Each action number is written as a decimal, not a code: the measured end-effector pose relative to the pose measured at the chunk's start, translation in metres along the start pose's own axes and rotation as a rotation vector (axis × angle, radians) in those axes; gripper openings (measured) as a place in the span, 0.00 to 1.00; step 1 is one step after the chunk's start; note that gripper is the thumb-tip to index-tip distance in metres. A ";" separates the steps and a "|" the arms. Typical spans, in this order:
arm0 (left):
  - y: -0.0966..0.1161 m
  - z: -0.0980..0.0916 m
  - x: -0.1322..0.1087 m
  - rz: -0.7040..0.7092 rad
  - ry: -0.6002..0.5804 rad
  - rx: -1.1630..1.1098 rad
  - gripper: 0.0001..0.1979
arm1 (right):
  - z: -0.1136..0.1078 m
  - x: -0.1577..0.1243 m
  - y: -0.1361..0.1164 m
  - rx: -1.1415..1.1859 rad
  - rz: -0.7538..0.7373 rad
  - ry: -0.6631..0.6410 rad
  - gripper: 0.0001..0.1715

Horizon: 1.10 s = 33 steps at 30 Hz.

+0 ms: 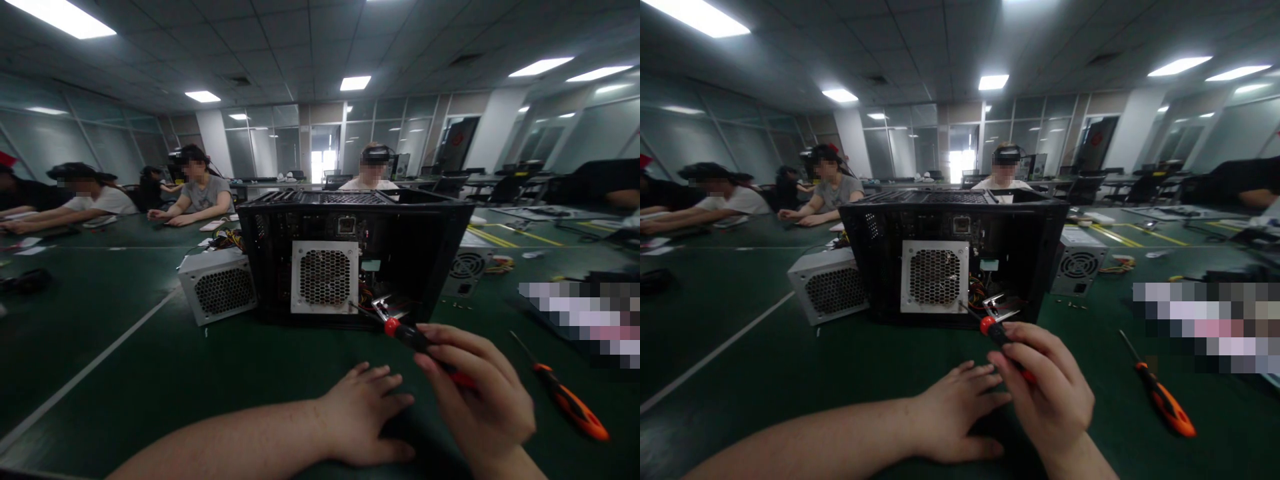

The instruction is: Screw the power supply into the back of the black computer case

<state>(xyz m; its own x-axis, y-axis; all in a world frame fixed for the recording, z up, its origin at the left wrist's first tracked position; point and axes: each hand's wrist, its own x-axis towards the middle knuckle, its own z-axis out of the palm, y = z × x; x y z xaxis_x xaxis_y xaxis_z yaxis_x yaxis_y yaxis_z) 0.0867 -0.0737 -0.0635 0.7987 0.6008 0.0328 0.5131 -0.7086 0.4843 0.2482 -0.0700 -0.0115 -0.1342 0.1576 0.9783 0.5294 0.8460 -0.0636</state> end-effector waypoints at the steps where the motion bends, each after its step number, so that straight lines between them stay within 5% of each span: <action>1: 0.000 0.000 0.000 0.001 0.002 0.001 0.35 | -0.001 0.000 0.000 0.031 0.006 -0.010 0.13; 10: -0.001 -0.001 -0.001 0.020 0.013 -0.008 0.36 | 0.000 -0.007 0.003 0.288 0.179 -0.017 0.24; 19: -0.002 -0.001 -0.001 0.000 0.001 -0.017 0.35 | -0.002 -0.006 0.005 0.246 0.235 0.022 0.21; 25: -0.001 -0.001 -0.001 -0.005 -0.004 -0.022 0.35 | 0.001 -0.013 0.007 0.223 0.203 0.021 0.36; 33: -0.001 0.000 -0.001 -0.013 -0.009 -0.004 0.35 | -0.001 -0.005 0.003 -0.034 0.093 0.030 0.19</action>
<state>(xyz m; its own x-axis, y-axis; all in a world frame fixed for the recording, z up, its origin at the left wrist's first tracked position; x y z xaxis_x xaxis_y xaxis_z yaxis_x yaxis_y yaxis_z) 0.0855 -0.0736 -0.0636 0.7946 0.6068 0.0186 0.5225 -0.6992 0.4880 0.2512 -0.0692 -0.0168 -0.0584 0.2190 0.9740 0.5663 0.8108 -0.1483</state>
